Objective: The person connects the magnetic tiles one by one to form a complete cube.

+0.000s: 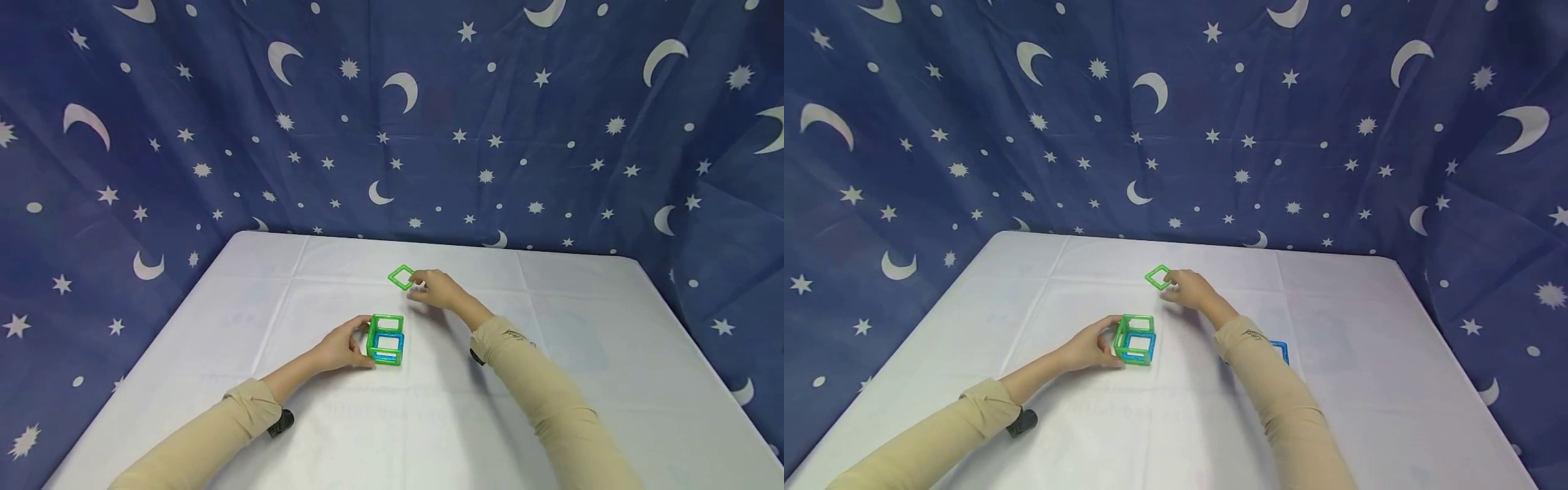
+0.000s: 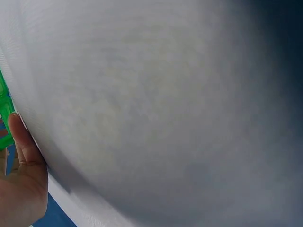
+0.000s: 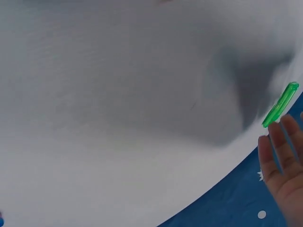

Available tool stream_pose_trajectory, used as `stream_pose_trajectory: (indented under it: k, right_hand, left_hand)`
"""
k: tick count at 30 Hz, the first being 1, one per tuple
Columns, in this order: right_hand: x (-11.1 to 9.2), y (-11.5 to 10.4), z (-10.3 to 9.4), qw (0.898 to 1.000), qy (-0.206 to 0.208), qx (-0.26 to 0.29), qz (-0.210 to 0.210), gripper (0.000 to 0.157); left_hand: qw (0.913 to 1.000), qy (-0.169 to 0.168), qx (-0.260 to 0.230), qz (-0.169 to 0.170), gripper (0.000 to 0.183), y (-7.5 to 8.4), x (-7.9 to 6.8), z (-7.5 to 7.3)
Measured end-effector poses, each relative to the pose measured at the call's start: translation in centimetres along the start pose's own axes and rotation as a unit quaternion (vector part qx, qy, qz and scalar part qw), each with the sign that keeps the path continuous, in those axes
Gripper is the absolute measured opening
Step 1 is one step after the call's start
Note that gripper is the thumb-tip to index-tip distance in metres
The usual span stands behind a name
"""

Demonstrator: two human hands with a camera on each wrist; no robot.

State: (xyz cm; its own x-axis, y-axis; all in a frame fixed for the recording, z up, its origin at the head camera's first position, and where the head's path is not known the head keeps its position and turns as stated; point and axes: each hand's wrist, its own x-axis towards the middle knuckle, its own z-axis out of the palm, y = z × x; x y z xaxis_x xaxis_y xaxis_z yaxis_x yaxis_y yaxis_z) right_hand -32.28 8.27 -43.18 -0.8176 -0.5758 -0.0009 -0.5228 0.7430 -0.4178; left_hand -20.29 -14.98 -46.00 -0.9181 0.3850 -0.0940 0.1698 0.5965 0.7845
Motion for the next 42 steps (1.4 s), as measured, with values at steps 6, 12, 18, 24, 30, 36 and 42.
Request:
stream_pose_trajectory:
  k: [6, 12, 18, 24, 30, 36, 42]
  right_hand:
    - [1.0, -0.3, 0.4, 0.999, 0.014, -0.032, 0.035, 0.052]
    - [2.1, -0.6, 0.5, 0.996, -0.035, -0.047, 0.060, 0.051]
    - [2.7, -0.7, 0.4, 0.989, -0.027, -0.034, 0.142, 0.065]
    - [3.1, -1.5, 1.3, 0.973, 0.010, -0.073, 0.220, 0.068]
    - [3.6, -2.9, 2.7, 0.957, 0.036, -0.131, 0.255, 0.069]
    - [4.2, -3.0, 2.7, 0.949, 0.047, -0.147, 0.273, 0.062]
    - [4.4, -2.7, 2.3, 0.953, 0.036, -0.148, 0.260, 0.061]
  left_hand:
    - [0.9999, -0.009, -0.004, -0.009, 0.085, -0.1, 0.0, 0.0]
    - [0.9998, -0.013, -0.009, -0.014, 0.086, -0.1, 0.2, 0.0]
    - [0.9994, -0.022, 0.007, -0.027, 0.088, 0.1, 0.2, 0.1]
    - [0.9992, -0.024, 0.016, -0.028, 0.090, 0.2, 0.1, 0.1]
    - [0.9992, -0.025, 0.014, -0.027, 0.089, 0.2, 0.0, 0.1]
    - [0.9991, -0.029, 0.017, -0.025, 0.089, 0.1, 0.0, 0.1]
    - [0.9995, -0.026, 0.016, -0.011, 0.093, 0.1, 0.0, -0.1]
